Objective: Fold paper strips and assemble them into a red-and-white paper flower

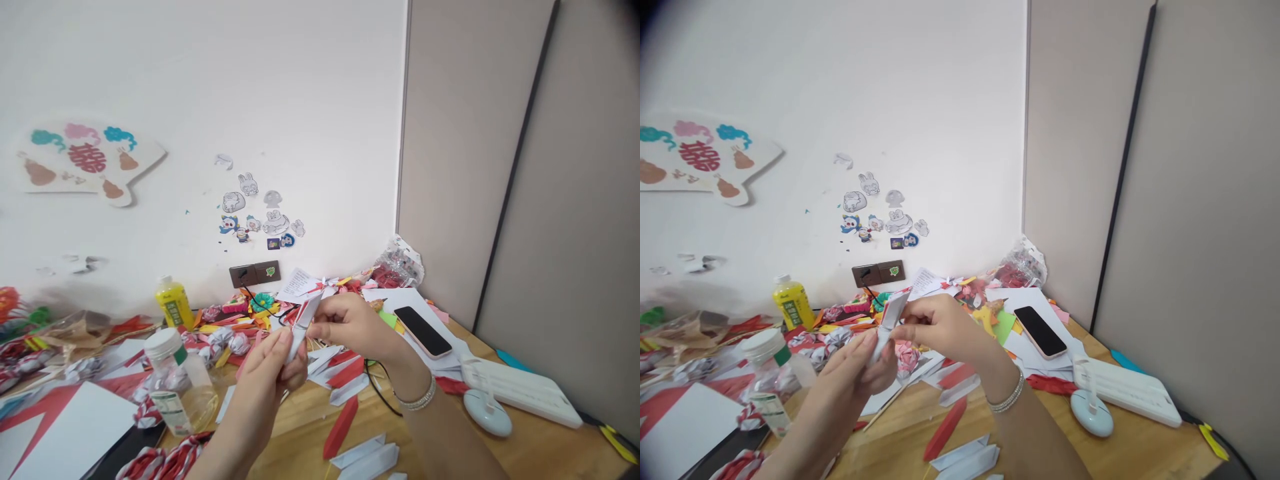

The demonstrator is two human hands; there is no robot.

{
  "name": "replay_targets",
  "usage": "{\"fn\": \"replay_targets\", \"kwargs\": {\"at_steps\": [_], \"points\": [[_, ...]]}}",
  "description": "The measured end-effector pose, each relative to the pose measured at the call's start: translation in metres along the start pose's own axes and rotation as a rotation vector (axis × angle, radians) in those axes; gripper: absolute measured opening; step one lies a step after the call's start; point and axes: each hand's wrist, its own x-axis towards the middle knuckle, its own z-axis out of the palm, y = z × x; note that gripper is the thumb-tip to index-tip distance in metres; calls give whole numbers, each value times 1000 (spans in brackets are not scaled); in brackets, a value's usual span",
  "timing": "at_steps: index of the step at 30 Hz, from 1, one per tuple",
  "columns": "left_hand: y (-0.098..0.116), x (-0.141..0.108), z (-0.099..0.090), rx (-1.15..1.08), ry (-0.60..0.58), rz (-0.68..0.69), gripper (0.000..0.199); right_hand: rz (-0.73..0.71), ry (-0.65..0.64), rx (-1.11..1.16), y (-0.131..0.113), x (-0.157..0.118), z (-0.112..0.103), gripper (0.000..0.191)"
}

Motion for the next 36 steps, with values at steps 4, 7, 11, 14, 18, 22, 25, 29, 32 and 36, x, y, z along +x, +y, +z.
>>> {"fn": "replay_targets", "kwargs": {"at_steps": [4, 7, 11, 14, 18, 22, 25, 29, 32, 36], "points": [[-2, -4, 0, -357, -269, -152, 32, -68, -96, 59, 3, -1, -2, 29], [-8, -4, -1, -568, -402, -225, 35, -68, -134, 135, 9, 1, 1, 31], [-7, -1, 1, -383, -338, -258, 34, -39, -84, 134, 14, 4, 4, 32], [-3, 1, 4, 34, -13, -12, 29, -5, 19, 77, 14, 6, 7, 31], [-8, 5, 2, 351, 226, 260, 25, 12, 135, -11, 10, 7, 10, 31], [-12, 8, -4, 245, 193, 157, 32, -2, 83, -29, 3, 4, 6, 30], [-9, 6, -3, -51, -21, 27, 35, -20, 35, 12, 2, 3, 1, 30], [-9, 0, 2, -481, -330, -143, 32, -16, 15, 150, 11, 4, 2, 31], [-16, -1, 3, -719, -501, -220, 33, -4, -10, 199, 16, 6, 5, 35], [-18, 3, 0, -597, -527, -226, 32, 11, -27, 166, 15, 6, 6, 34]]}}
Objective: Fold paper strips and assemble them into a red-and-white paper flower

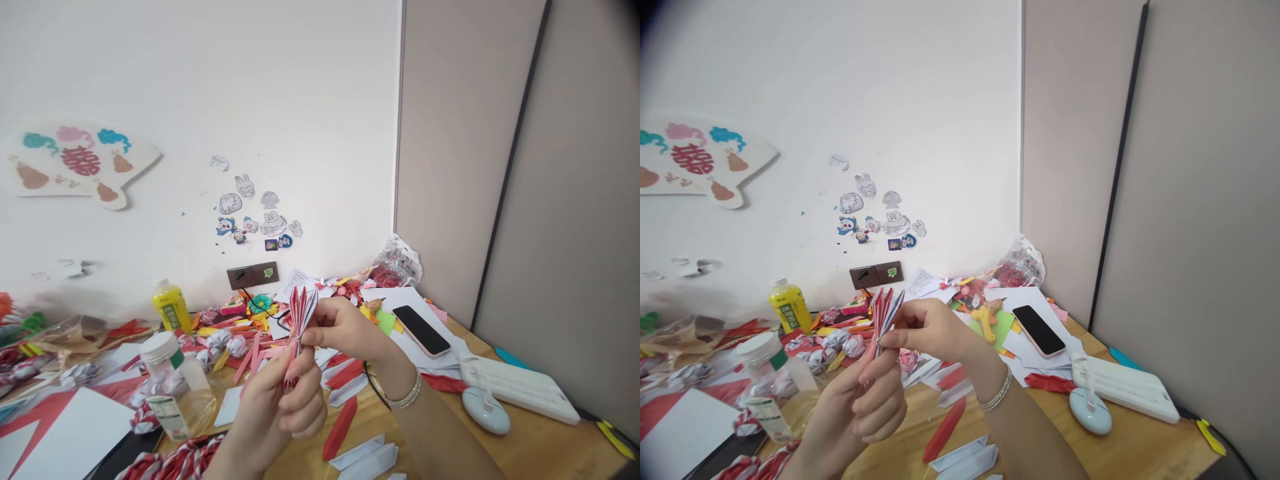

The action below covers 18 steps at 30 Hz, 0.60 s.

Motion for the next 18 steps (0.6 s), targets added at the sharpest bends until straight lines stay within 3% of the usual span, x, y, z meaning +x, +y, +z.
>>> {"fn": "replay_targets", "kwargs": {"at_steps": [2, 5, 6, 8, 11, 18], "points": [[3, 3, -2, 282, 202, 81, 32, 26, 51, -36, -2, 1, 1, 33], [7, 6, -3, 709, 540, 345, 33, 41, 182, -121, -3, 3, 5, 32], [7, 7, -3, 773, 610, 399, 34, 38, 212, -146, -2, 3, 6, 32], [7, 7, -1, 762, 665, 378, 36, 38, 209, -165, -3, 3, 7, 31], [8, 3, 3, 558, 594, 273, 35, 9, 96, -173, -6, 0, 2, 30], [4, -3, 5, 1, 192, 84, 33, -135, -38, -181, -8, -4, -5, 24]]}}
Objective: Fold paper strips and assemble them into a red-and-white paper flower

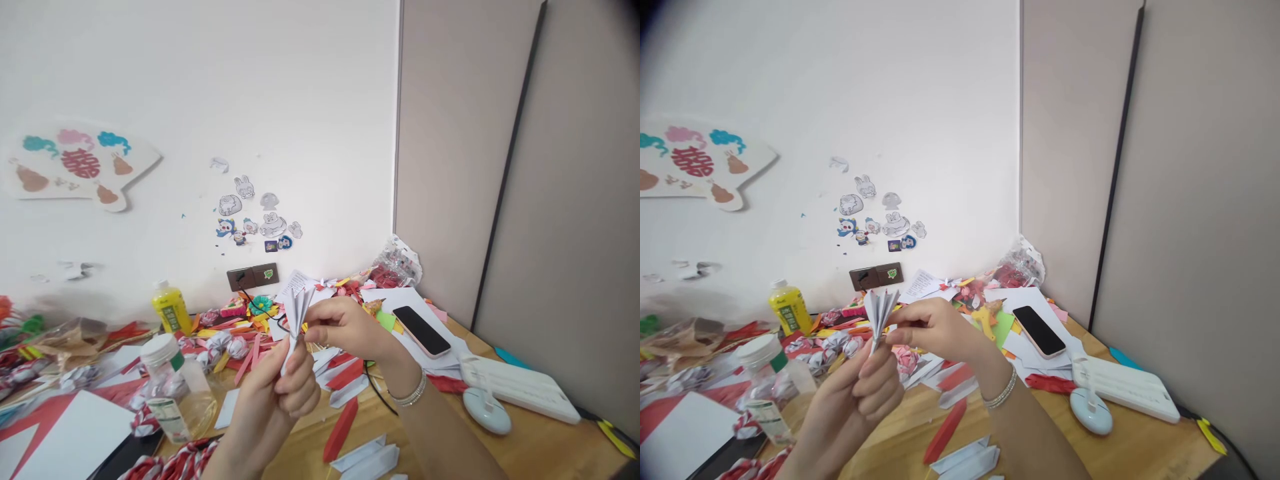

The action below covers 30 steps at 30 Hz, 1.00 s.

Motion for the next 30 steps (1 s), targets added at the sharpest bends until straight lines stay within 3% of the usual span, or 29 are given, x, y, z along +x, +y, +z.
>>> {"fn": "replay_targets", "kwargs": {"at_steps": [4, 7, 11, 13, 15, 19, 28, 30], "points": [[-4, 1, 2, -82, -80, -67, 33, -10, -11, 17, 7, 2, 2, 23], [-1, 3, 5, 244, 141, 27, 33, 49, 45, 12, 9, 3, 3, 20], [1, 6, 1, 856, 478, 387, 34, 99, 150, -111, 6, 4, 10, 14], [1, 7, -5, 1011, 553, 460, 32, 91, 184, -188, 3, 4, 13, 13], [1, 6, -8, 987, 567, 435, 31, 64, 178, -250, 0, 4, 12, 13], [5, 4, -4, 642, 346, 249, 33, -6, 127, -249, -4, 2, 4, 13], [-4, 0, -4, -113, -268, -55, 35, 27, -25, 208, 13, 3, 8, 30], [-4, 1, -5, -55, -260, -81, 36, 46, -32, 206, 13, 4, 9, 32]]}}
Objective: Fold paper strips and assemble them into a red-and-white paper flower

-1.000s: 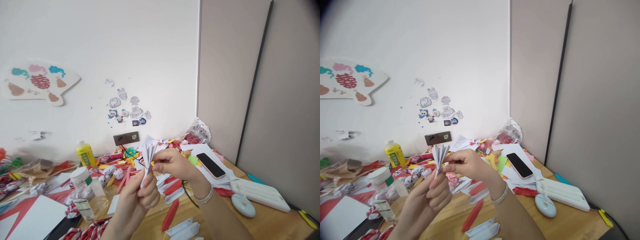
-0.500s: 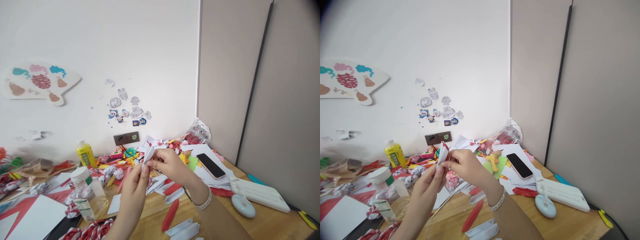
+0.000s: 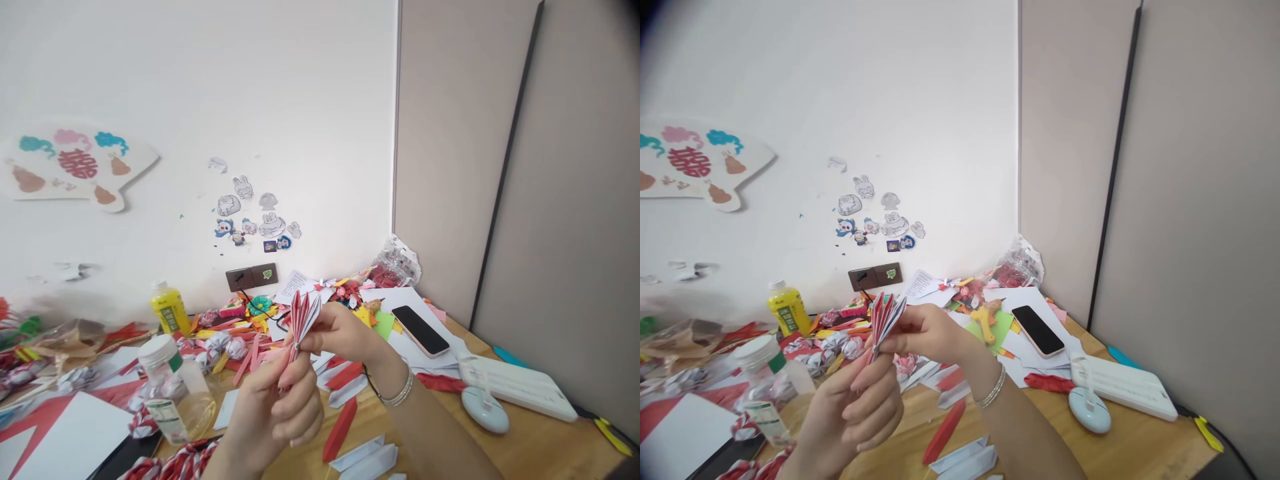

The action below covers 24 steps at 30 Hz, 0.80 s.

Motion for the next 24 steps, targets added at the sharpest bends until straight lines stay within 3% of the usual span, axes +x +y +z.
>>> {"fn": "replay_targets", "kwargs": {"at_steps": [3, 6, 8, 11, 15, 20, 22, 24], "points": [[4, 4, -2, 395, 321, 47, 36, 32, 107, -121, -1, 1, 1, 28], [7, 8, -5, 848, 693, 307, 30, 47, 215, -306, -1, 3, 3, 21], [8, 9, -5, 974, 791, 389, 29, 48, 255, -385, -1, 3, 5, 19], [9, 8, 0, 824, 728, 337, 34, 25, 223, -411, -5, 2, 3, 23], [12, 2, 8, 494, 521, 204, 30, -76, 83, -366, -13, -1, -2, 22], [12, -4, 6, 147, 248, 39, 28, -120, 87, -232, -3, 0, -2, 23], [11, -4, 5, 92, 201, 0, 28, -96, 94, -166, 2, 1, -1, 26], [11, -2, 7, 161, 237, -26, 26, -62, 101, -130, 4, 2, 0, 25]]}}
